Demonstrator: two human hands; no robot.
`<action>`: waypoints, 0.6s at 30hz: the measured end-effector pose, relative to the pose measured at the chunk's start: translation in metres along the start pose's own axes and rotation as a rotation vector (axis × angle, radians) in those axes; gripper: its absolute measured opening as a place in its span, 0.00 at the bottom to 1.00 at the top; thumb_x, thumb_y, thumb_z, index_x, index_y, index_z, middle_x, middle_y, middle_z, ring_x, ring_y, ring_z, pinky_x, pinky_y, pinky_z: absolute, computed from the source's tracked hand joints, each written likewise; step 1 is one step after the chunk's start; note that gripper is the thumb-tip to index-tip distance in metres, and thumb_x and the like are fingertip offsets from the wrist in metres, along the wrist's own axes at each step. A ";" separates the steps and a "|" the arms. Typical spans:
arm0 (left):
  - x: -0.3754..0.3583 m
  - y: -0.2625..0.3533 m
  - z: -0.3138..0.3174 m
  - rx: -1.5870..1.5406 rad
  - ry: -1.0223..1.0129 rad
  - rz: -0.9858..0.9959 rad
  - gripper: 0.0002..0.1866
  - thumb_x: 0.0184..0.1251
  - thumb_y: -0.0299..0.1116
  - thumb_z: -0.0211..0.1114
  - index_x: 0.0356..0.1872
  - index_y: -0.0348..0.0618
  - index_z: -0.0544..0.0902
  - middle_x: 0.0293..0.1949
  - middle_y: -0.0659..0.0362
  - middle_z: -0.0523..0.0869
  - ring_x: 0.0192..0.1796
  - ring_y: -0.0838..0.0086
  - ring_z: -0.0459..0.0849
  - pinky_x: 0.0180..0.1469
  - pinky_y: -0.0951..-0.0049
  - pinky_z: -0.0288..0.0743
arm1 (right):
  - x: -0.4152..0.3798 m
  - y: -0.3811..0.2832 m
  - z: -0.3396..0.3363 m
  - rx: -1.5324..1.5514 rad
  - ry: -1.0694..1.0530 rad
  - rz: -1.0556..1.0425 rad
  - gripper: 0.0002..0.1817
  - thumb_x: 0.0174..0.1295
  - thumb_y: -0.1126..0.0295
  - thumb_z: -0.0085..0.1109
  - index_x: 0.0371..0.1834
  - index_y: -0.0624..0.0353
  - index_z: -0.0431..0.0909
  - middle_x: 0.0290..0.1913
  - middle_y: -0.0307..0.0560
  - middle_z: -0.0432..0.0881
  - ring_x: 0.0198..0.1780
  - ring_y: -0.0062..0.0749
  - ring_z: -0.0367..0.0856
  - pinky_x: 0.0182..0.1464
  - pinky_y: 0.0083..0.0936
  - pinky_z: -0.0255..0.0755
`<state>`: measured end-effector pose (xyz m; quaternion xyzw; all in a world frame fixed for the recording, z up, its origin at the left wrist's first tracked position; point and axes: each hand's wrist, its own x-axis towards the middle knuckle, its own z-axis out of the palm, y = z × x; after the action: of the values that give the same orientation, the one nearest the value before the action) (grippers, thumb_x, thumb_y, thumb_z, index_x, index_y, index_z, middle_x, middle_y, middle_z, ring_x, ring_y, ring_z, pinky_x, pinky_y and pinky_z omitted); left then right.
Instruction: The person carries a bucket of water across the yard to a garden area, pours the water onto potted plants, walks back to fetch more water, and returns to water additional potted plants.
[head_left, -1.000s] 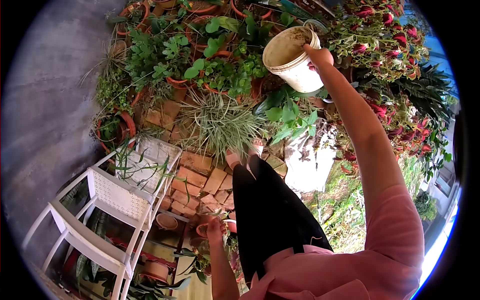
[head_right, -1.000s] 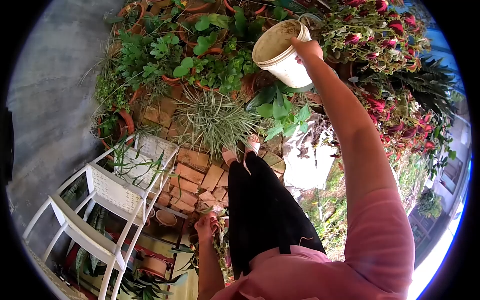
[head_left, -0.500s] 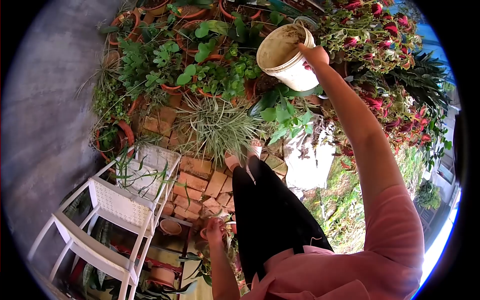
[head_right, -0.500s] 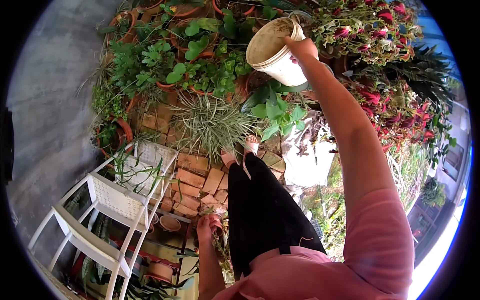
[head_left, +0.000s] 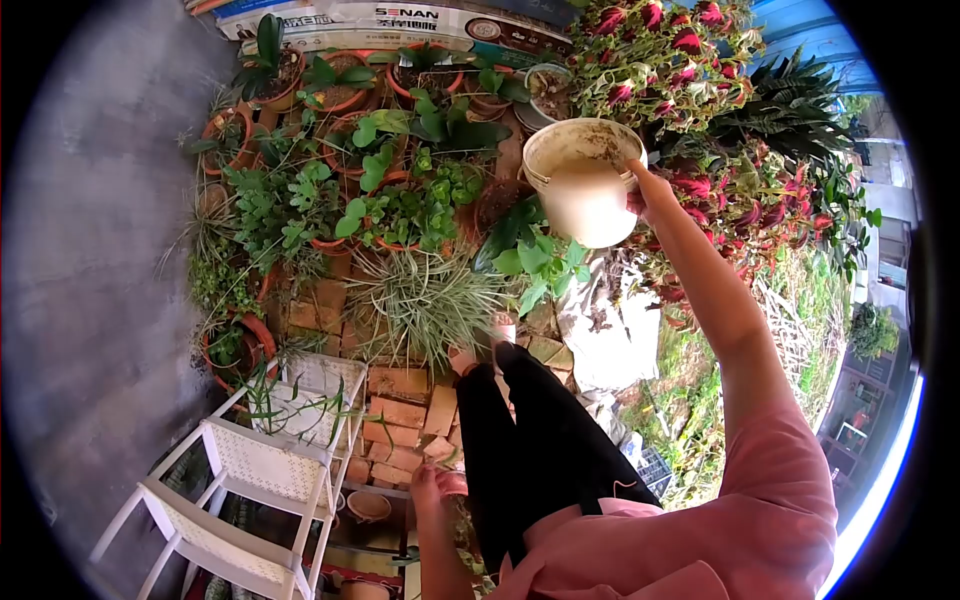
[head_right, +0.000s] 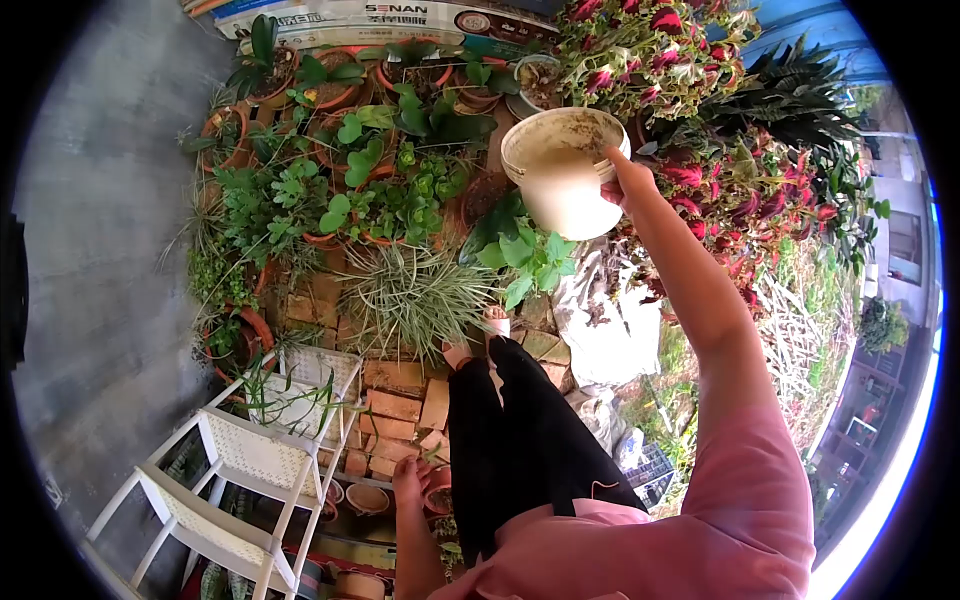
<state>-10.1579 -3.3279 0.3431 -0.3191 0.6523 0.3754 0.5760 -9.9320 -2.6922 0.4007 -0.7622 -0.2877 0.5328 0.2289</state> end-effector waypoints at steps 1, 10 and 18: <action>-0.002 0.006 0.001 0.023 0.043 -0.014 0.14 0.66 0.36 0.52 0.50 0.44 0.70 0.36 0.57 0.79 0.33 0.74 0.80 0.26 0.75 0.70 | 0.000 -0.004 -0.008 -0.005 0.049 0.033 0.23 0.47 0.53 0.63 0.33 0.63 0.73 0.25 0.44 0.76 0.21 0.30 0.74 0.26 0.29 0.75; 0.009 -0.008 0.007 0.044 0.097 0.027 0.13 0.64 0.36 0.56 0.46 0.45 0.72 0.33 0.60 0.78 0.29 0.75 0.78 0.24 0.75 0.69 | 0.077 -0.011 -0.057 0.001 0.224 0.054 0.26 0.47 0.51 0.64 0.36 0.64 0.73 0.29 0.47 0.76 0.24 0.32 0.75 0.28 0.29 0.75; 0.026 -0.051 0.036 0.089 0.166 -0.017 0.14 0.59 0.42 0.57 0.38 0.42 0.74 0.26 0.61 0.77 0.24 0.76 0.77 0.22 0.79 0.65 | 0.184 -0.047 -0.043 -0.044 0.340 -0.004 0.22 0.46 0.52 0.66 0.32 0.61 0.73 0.24 0.43 0.76 0.19 0.31 0.73 0.23 0.27 0.73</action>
<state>-10.1001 -3.3231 0.3091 -0.3289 0.7111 0.3132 0.5367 -9.8516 -2.5342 0.3201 -0.8456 -0.2578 0.3894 0.2588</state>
